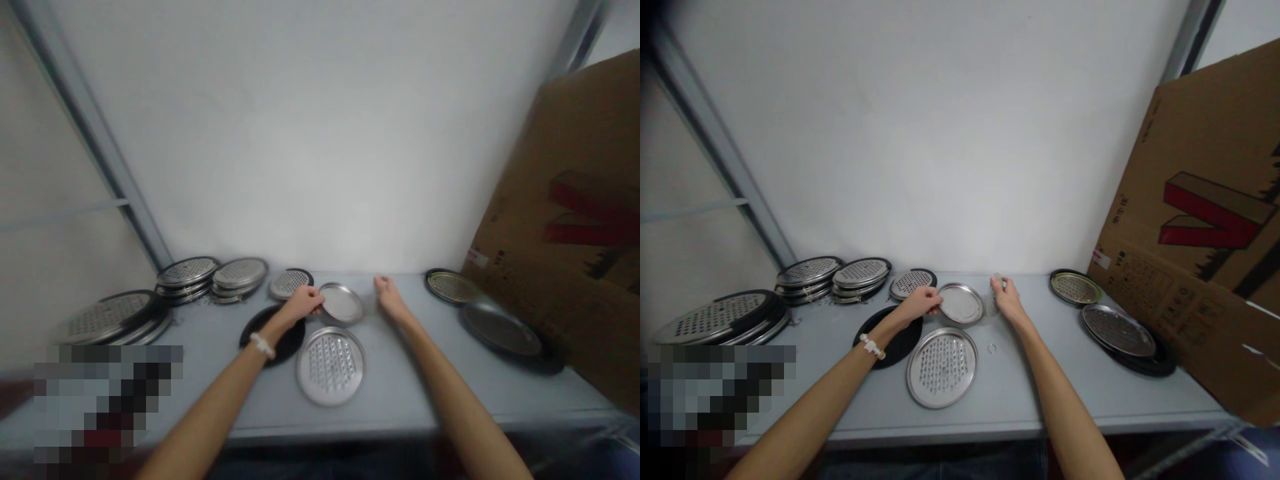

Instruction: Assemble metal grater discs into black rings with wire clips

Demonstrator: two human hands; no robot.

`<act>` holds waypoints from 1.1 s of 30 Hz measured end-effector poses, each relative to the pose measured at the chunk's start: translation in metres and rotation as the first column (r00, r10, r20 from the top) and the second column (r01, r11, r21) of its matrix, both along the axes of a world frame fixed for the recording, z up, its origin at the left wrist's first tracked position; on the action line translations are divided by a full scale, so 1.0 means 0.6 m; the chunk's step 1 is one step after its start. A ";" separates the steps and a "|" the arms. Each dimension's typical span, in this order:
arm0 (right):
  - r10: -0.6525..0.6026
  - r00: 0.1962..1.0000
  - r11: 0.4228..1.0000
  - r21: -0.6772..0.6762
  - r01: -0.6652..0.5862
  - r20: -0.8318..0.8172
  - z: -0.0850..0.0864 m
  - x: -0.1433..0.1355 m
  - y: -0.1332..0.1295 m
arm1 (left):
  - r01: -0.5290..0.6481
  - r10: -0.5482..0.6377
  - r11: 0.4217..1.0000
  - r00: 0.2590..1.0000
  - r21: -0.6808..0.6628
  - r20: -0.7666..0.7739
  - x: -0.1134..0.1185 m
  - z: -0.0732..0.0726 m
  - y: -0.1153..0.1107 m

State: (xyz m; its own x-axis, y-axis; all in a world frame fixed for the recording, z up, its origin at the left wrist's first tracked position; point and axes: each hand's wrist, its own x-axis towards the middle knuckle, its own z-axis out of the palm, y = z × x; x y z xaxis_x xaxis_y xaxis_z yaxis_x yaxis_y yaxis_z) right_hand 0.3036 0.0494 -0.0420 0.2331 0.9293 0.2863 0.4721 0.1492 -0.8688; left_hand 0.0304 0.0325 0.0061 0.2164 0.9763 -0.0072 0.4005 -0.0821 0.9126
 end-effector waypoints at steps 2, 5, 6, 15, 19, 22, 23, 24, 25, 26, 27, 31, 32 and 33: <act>-0.073 0.989 0.996 -0.049 0.080 0.131 -0.004 -0.020 -0.006 | 0.014 -0.016 1.000 0.994 0.021 0.106 0.009 -0.004 -0.013; -0.082 0.960 0.994 -0.045 0.098 0.267 -0.003 -0.045 -0.018 | 0.041 -0.053 0.998 0.969 0.054 0.242 0.025 -0.005 -0.031; -0.072 0.952 0.995 -0.047 0.090 0.298 -0.002 -0.051 -0.022 | 0.037 -0.054 0.997 0.962 0.066 0.269 0.029 -0.005 -0.036; -0.046 0.925 0.996 -0.056 0.072 0.376 0.002 -0.060 -0.045 | 0.090 -0.105 0.994 0.929 0.058 0.355 0.051 -0.011 -0.063; -0.081 0.967 0.991 -0.080 0.104 0.242 0.005 -0.041 -0.040 | 0.072 -0.065 0.997 0.930 -0.006 0.363 0.049 -0.015 -0.064; -0.057 0.992 0.987 -0.146 0.074 0.116 0.009 -0.019 -0.033 | 0.017 0.011 0.998 0.924 -0.068 0.382 0.047 -0.016 -0.062; -0.040 0.997 0.985 -0.163 0.051 0.066 0.010 -0.012 -0.031 | -0.001 0.036 0.996 0.918 -0.087 0.395 0.046 -0.016 -0.061; -0.030 0.999 0.984 -0.174 0.032 0.015 0.011 -0.006 -0.029 | -0.021 0.062 0.994 0.910 -0.103 0.410 0.046 -0.015 -0.060; -0.027 0.999 0.984 -0.176 0.020 -0.035 0.013 -0.001 -0.028 | -0.039 0.086 0.992 0.901 -0.118 0.426 0.045 -0.013 -0.060; -0.030 0.996 0.985 -0.170 0.017 -0.078 0.014 0.003 -0.027 | -0.057 0.109 0.990 0.891 -0.131 0.441 0.045 -0.011 -0.060; -0.040 0.993 0.987 -0.161 0.021 -0.114 0.016 0.005 -0.027 | -0.071 0.128 0.987 0.881 -0.141 0.455 0.044 -0.009 -0.061; -0.058 0.973 0.985 -0.170 0.020 -0.223 0.027 0.004 -0.036 | -0.101 0.169 0.982 0.842 -0.158 0.512 0.041 -0.005 -0.063; -0.054 0.968 0.982 -0.189 0.007 -0.246 0.031 0.001 -0.039 | -0.109 0.178 0.981 0.832 -0.159 0.525 0.040 -0.005 -0.063; -0.050 0.962 0.978 -0.208 -0.007 -0.267 0.035 -0.001 -0.042 | -0.117 0.185 0.980 0.823 -0.158 0.537 0.040 -0.005 -0.063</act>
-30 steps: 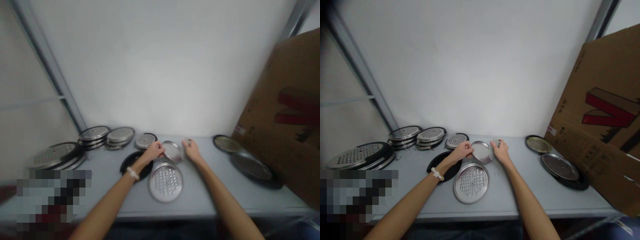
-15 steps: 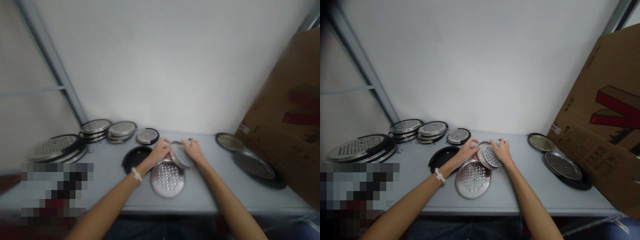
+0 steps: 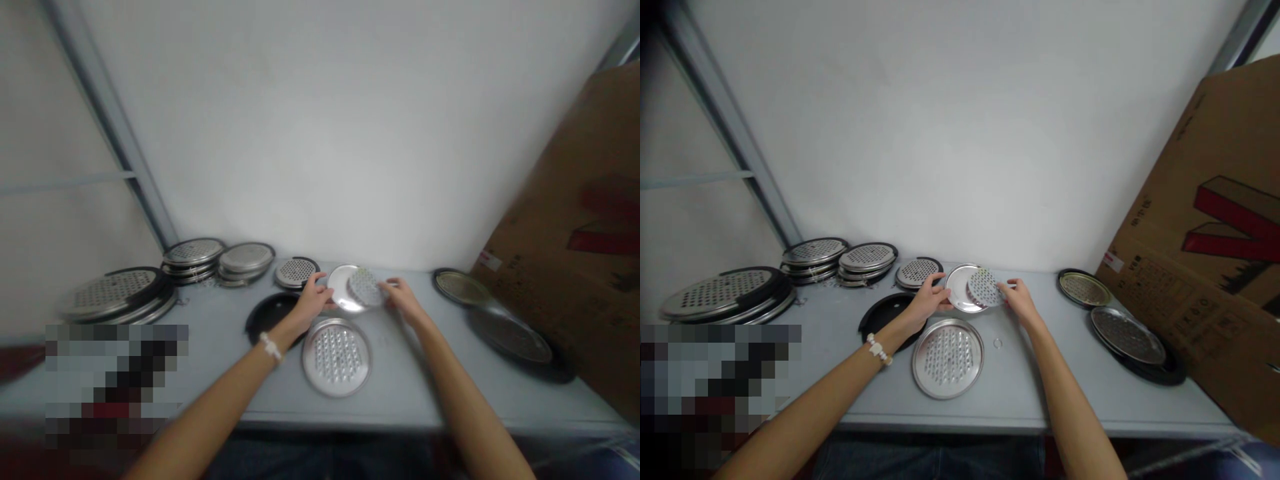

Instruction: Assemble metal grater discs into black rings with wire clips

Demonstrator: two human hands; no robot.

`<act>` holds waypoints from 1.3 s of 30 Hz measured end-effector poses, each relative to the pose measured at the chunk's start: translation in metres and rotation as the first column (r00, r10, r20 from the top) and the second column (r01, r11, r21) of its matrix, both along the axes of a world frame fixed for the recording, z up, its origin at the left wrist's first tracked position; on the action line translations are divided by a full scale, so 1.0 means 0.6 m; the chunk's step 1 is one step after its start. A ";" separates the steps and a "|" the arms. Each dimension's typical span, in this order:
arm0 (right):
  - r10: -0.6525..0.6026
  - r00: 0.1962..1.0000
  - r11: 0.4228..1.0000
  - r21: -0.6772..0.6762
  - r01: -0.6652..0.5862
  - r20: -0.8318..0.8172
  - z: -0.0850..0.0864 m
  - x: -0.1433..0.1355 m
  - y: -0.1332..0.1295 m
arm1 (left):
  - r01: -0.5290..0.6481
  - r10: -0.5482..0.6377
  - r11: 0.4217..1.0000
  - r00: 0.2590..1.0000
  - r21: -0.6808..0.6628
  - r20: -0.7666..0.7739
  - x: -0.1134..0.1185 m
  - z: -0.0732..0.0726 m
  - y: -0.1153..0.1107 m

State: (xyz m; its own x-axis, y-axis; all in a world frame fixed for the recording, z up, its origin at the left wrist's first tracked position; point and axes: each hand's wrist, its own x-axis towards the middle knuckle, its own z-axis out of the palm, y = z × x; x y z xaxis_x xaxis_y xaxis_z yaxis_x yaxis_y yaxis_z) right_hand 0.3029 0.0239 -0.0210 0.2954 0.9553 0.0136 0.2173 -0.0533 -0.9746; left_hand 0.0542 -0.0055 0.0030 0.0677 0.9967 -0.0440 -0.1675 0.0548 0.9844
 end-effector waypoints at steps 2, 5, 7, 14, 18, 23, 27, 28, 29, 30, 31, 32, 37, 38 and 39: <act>0.023 0.999 1.000 -0.013 -0.024 -0.029 0.008 -0.005 -0.006 | -0.011 0.011 1.000 1.000 0.005 0.018 -0.001 -0.001 0.000; 0.068 0.998 0.997 0.048 -0.067 -0.009 0.016 -0.010 -0.009 | -0.008 0.008 1.000 1.000 0.006 0.019 -0.001 -0.004 0.002; 0.084 0.995 0.992 0.093 -0.088 0.045 0.016 -0.012 -0.008 | 0.004 -0.004 1.000 1.000 0.004 0.016 -0.001 -0.006 0.003; 0.067 0.946 0.940 0.299 -0.166 0.316 0.015 -0.026 -0.017 | 0.098 -0.093 0.994 0.993 0.053 -0.078 0.000 -0.017 0.006; 0.098 0.908 0.928 0.293 -0.231 0.406 0.019 -0.034 -0.026 | 0.095 -0.087 0.992 0.993 0.088 -0.082 -0.002 -0.022 0.011; 0.106 0.880 0.924 0.281 -0.259 0.464 0.018 -0.037 -0.029 | 0.089 -0.081 0.991 0.993 0.102 -0.086 -0.001 -0.019 0.012; 0.081 0.872 0.917 0.307 -0.255 0.483 0.017 -0.035 -0.027 | 0.092 -0.083 0.990 0.993 0.107 -0.083 0.001 -0.016 0.009; 0.078 0.871 0.916 0.309 -0.254 0.485 0.017 -0.035 -0.027 | 0.094 -0.086 0.990 0.993 0.107 -0.080 0.001 -0.016 0.008; 0.076 0.871 0.917 0.310 -0.253 0.486 0.018 -0.035 -0.027 | 0.097 -0.089 0.989 0.993 0.107 -0.076 0.001 -0.016 0.008; 0.075 0.871 0.917 0.309 -0.251 0.486 0.018 -0.035 -0.028 | 0.101 -0.093 0.989 0.993 0.109 -0.074 0.001 -0.016 0.008; 0.070 0.872 0.919 0.310 -0.245 0.484 0.020 -0.035 -0.028 | 0.103 -0.095 0.989 0.993 0.110 -0.073 0.001 -0.016 0.007; 0.060 0.874 0.920 0.313 -0.236 0.483 0.021 -0.036 -0.029 | 0.105 -0.097 0.988 0.992 0.112 -0.075 0.000 -0.016 0.007; 0.001 0.847 0.917 0.338 -0.213 0.532 0.026 -0.036 -0.033 | 0.098 -0.089 0.989 0.992 0.108 -0.086 0.000 -0.013 0.007; -0.003 0.830 0.914 0.339 -0.225 0.558 0.025 -0.036 -0.034 | 0.096 -0.087 0.990 0.993 0.106 -0.083 0.000 -0.012 0.007; -0.006 0.811 0.911 0.338 -0.237 0.585 0.024 -0.035 -0.034 | 0.094 -0.086 0.990 0.993 0.105 -0.080 0.000 -0.012 0.007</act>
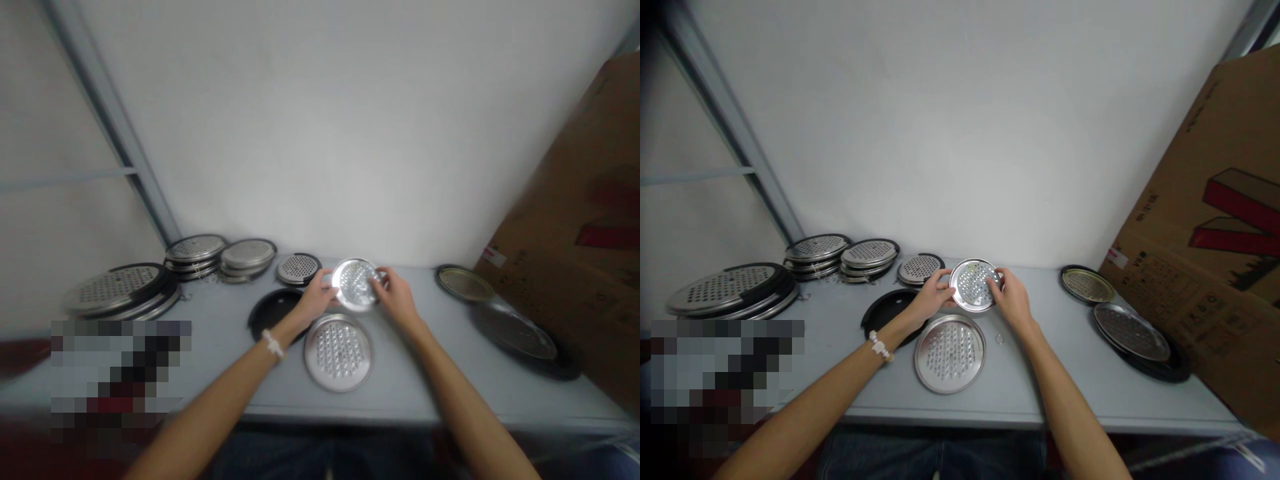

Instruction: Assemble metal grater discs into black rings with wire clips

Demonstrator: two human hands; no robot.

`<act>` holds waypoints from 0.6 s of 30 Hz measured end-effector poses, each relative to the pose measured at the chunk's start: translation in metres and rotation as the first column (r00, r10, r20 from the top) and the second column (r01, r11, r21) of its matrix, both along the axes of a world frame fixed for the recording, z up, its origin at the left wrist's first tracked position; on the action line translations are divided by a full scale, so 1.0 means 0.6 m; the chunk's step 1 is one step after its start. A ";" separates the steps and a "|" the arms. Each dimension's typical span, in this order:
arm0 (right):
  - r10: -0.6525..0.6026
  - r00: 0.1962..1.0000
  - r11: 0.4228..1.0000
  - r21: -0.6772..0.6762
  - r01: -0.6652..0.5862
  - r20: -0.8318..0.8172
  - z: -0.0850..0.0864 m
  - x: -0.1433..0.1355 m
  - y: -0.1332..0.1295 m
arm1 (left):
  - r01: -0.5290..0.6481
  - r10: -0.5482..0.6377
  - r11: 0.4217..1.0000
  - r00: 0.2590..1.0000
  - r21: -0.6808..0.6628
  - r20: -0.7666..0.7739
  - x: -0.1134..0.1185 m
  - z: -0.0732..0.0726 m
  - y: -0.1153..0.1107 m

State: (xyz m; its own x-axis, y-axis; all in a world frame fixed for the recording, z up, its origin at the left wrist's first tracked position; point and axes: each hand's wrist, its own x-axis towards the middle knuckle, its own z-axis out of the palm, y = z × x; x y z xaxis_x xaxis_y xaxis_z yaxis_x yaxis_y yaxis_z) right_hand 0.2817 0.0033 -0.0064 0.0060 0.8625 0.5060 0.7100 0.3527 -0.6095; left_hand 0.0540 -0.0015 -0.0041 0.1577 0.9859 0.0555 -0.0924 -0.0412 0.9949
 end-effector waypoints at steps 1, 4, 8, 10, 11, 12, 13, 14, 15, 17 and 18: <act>-0.002 1.000 1.000 0.008 0.002 0.031 -0.001 0.000 -0.001 | 0.001 -0.001 1.000 1.000 0.000 0.003 0.000 0.001 0.000; -0.018 0.996 1.000 0.022 0.016 0.083 -0.003 -0.001 -0.003 | 0.009 -0.009 1.000 1.000 0.004 0.008 -0.001 0.001 -0.001; -0.033 0.992 0.999 0.023 0.031 0.125 -0.002 -0.004 -0.007 | 0.002 -0.002 1.000 1.000 0.008 0.005 0.000 -0.001 0.000; -0.045 0.988 0.999 0.012 0.044 0.150 0.000 -0.006 -0.010 | -0.003 0.003 1.000 1.000 0.017 0.008 0.002 -0.003 0.001; -0.052 0.985 0.999 0.005 0.052 0.165 0.001 -0.008 -0.012 | -0.002 0.002 1.000 1.000 0.021 0.010 0.002 -0.004 0.002; -0.058 0.982 0.998 -0.001 0.059 0.179 0.002 -0.010 -0.014 | 0.001 -0.001 1.000 1.000 0.024 0.012 0.003 -0.006 0.002; -0.061 0.979 0.998 -0.003 0.063 0.193 0.003 -0.012 -0.015 | 0.005 -0.005 1.000 1.000 0.025 0.013 0.004 -0.007 0.003; -0.060 0.977 0.998 -0.003 0.061 0.205 0.003 -0.013 -0.017 | 0.010 -0.011 1.000 1.000 0.025 0.010 0.005 -0.008 0.004; -0.054 0.976 0.998 0.000 0.055 0.213 0.004 -0.015 -0.018 | 0.015 -0.015 1.000 1.000 0.025 0.001 0.005 -0.009 0.005; -0.032 0.975 0.999 0.009 0.030 0.219 0.003 -0.018 -0.020 | 0.023 -0.021 0.999 0.999 0.039 -0.030 0.005 -0.011 0.007; -0.019 0.977 1.000 0.018 0.016 0.213 0.002 -0.020 -0.020 | 0.028 -0.026 0.998 0.999 0.054 -0.048 0.005 -0.011 0.007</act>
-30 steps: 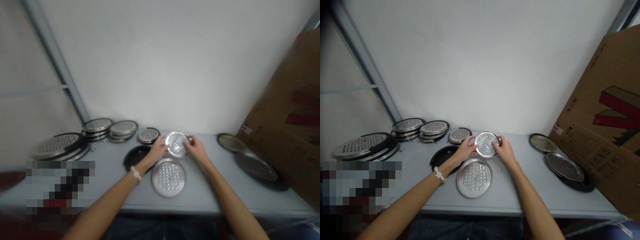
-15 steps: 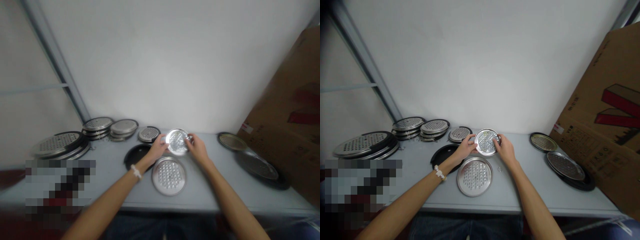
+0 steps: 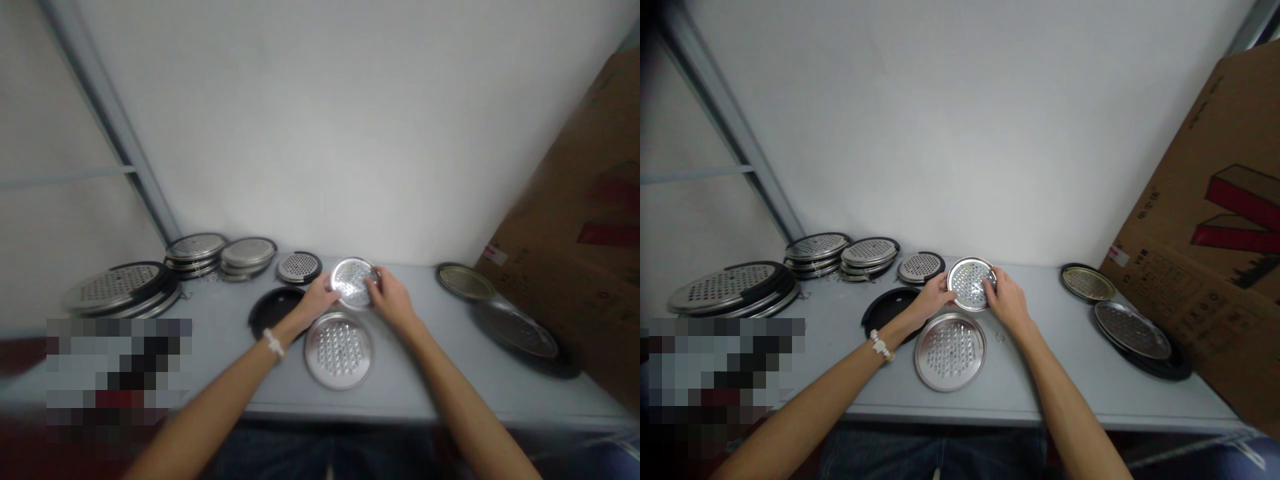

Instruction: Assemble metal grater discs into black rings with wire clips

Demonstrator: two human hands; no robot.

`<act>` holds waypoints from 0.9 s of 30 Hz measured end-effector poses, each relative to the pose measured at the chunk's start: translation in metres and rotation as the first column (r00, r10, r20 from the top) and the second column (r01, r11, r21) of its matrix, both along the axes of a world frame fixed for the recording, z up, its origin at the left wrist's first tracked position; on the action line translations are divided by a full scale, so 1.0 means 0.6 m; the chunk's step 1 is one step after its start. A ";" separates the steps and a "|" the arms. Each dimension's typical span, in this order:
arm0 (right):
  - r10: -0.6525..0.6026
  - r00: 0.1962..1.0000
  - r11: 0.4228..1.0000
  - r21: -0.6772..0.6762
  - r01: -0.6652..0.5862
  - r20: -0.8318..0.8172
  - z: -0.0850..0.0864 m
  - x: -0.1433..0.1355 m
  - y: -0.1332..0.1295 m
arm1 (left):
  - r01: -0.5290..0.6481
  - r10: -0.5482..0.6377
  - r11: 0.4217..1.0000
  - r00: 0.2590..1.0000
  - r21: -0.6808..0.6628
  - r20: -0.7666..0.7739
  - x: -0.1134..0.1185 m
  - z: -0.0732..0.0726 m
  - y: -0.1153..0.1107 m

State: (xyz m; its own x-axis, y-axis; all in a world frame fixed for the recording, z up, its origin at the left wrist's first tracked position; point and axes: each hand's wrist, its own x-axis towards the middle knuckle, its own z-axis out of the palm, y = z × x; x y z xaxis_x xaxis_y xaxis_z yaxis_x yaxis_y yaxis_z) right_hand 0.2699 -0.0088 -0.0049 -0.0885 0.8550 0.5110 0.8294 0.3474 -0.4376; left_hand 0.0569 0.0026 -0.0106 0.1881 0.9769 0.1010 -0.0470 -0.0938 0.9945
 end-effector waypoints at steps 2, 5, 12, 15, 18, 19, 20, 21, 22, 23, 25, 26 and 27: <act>0.028 0.999 0.999 0.029 -0.028 -0.019 -0.002 -0.001 0.001 | 0.013 -0.012 0.999 0.999 0.033 -0.031 -0.001 0.001 -0.002; 0.057 0.997 0.994 0.096 -0.052 -0.051 -0.006 -0.001 0.005 | 0.032 -0.029 0.998 0.998 0.056 -0.056 -0.002 0.006 -0.008; 0.132 0.985 0.979 0.170 -0.112 -0.113 -0.005 -0.001 0.007 | -0.010 0.014 0.998 0.997 0.059 -0.074 -0.002 0.011 -0.012; 0.179 0.981 0.971 0.177 -0.164 -0.076 -0.001 -0.001 0.004 | -0.029 0.032 0.998 0.998 0.060 -0.060 -0.006 0.008 -0.007; 0.218 0.975 0.963 0.176 -0.206 -0.049 0.001 0.000 0.003 | -0.044 0.049 0.996 0.997 0.073 -0.060 -0.008 0.010 -0.008; 0.224 0.973 0.961 0.178 -0.213 -0.047 0.001 0.000 0.003 | -0.044 0.049 0.996 0.997 0.079 -0.062 -0.008 0.013 -0.009; 0.229 0.972 0.959 0.181 -0.217 -0.046 0.000 0.000 0.004 | -0.039 0.044 0.996 0.997 0.084 -0.060 -0.009 0.016 -0.011; 0.233 0.971 0.958 0.184 -0.222 -0.045 -0.001 0.000 0.004 | -0.028 0.033 0.996 0.998 0.087 -0.054 -0.008 0.018 -0.014; 0.238 0.970 0.956 0.186 -0.226 -0.043 -0.002 0.000 0.005 | -0.011 0.015 0.996 0.999 0.086 -0.048 -0.008 0.021 -0.016; 0.243 0.969 0.955 0.185 -0.232 -0.039 -0.003 0.000 0.005 | 0.009 -0.006 0.997 0.999 0.083 -0.042 -0.008 0.023 -0.018; 0.251 0.967 0.954 0.177 -0.241 -0.035 -0.004 0.001 0.006 | 0.044 -0.041 0.996 0.998 0.072 -0.043 -0.009 0.026 -0.021; 0.252 0.967 0.955 0.170 -0.242 -0.035 -0.004 0.001 0.006 | 0.054 -0.051 0.996 0.998 0.068 -0.047 -0.009 0.026 -0.022; 0.251 0.967 0.956 0.165 -0.242 -0.036 -0.004 0.001 0.005 | 0.059 -0.056 0.996 0.997 0.068 -0.051 -0.009 0.026 -0.022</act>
